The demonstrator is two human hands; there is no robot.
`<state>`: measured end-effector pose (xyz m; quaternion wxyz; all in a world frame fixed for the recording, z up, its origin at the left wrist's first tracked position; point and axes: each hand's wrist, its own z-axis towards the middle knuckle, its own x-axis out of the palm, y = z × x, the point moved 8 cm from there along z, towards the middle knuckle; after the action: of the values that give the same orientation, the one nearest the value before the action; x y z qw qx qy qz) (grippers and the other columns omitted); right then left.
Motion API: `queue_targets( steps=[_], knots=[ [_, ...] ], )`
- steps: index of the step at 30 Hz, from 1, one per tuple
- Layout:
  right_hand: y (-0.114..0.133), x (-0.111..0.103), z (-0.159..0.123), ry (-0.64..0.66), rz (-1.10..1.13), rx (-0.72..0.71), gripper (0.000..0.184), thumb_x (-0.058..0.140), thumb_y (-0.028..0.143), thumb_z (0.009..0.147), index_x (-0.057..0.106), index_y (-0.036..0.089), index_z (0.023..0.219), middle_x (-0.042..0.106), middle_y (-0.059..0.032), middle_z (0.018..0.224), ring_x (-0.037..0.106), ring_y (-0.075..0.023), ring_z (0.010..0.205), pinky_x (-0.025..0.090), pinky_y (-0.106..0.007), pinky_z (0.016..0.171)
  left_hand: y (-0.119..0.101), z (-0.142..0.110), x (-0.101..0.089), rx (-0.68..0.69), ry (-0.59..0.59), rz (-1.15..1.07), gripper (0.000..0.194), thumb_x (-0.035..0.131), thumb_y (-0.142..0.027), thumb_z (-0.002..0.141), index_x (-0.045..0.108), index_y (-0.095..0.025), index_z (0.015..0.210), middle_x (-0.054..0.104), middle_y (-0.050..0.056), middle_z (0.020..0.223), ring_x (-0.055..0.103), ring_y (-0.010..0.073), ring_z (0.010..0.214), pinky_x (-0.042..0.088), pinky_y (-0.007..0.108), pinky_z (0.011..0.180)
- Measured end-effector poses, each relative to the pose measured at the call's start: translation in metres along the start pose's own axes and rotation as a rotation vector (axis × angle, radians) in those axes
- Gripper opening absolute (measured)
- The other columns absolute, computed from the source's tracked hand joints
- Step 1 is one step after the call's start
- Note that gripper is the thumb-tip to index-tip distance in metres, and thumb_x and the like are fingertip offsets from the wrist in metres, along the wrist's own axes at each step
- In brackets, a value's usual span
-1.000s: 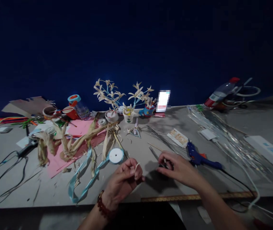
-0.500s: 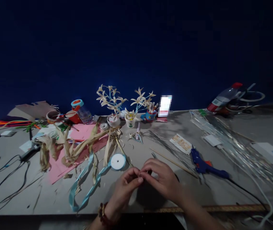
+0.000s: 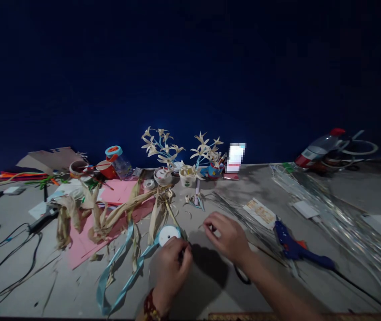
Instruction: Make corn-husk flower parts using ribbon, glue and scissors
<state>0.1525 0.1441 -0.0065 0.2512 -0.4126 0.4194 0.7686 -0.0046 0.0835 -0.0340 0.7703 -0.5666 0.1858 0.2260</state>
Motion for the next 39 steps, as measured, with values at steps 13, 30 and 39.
queue_targets(
  steps=[13, 30, 39],
  knots=[
    [-0.047, 0.032, 0.036, 0.173, -0.13, 0.113, 0.013, 0.057, 0.023, 0.096, 0.069, 0.019, 0.1, 0.071, -0.0069, 0.103, 0.065, -0.0212, 0.097, 0.047, -0.03, 0.085, -0.01, -0.006, 0.004, 0.227, -0.02, -0.177, 0.017, 0.055, -0.009, 0.09, 0.063, -0.022, 0.082, 0.066, 0.006, 0.073, 0.059, 0.0205, 0.072, 0.043, 0.032, 0.071],
    [-0.019, 0.051, 0.062, 0.325, -0.386, 0.114, 0.014, 0.057, 0.019, 0.094, 0.07, 0.014, 0.095, 0.073, -0.0159, 0.099, 0.071, -0.0274, 0.086, 0.047, -0.032, 0.072, -0.011, -0.008, 0.007, 0.253, 0.018, -0.123, 0.016, 0.055, -0.008, 0.088, 0.063, -0.021, 0.085, 0.067, 0.006, 0.073, 0.06, 0.0208, 0.072, 0.044, 0.032, 0.072],
    [0.031, 0.096, 0.082, 0.366, -0.258, -0.112, 0.023, 0.051, 0.01, 0.093, 0.072, 0.018, 0.098, 0.072, -0.0085, 0.098, 0.069, -0.0221, 0.084, 0.049, -0.028, 0.07, -0.008, -0.008, 0.007, 0.248, 0.016, -0.152, 0.015, 0.055, -0.008, 0.088, 0.062, -0.021, 0.085, 0.065, 0.006, 0.072, 0.059, 0.021, 0.072, 0.044, 0.032, 0.071]
  ],
)
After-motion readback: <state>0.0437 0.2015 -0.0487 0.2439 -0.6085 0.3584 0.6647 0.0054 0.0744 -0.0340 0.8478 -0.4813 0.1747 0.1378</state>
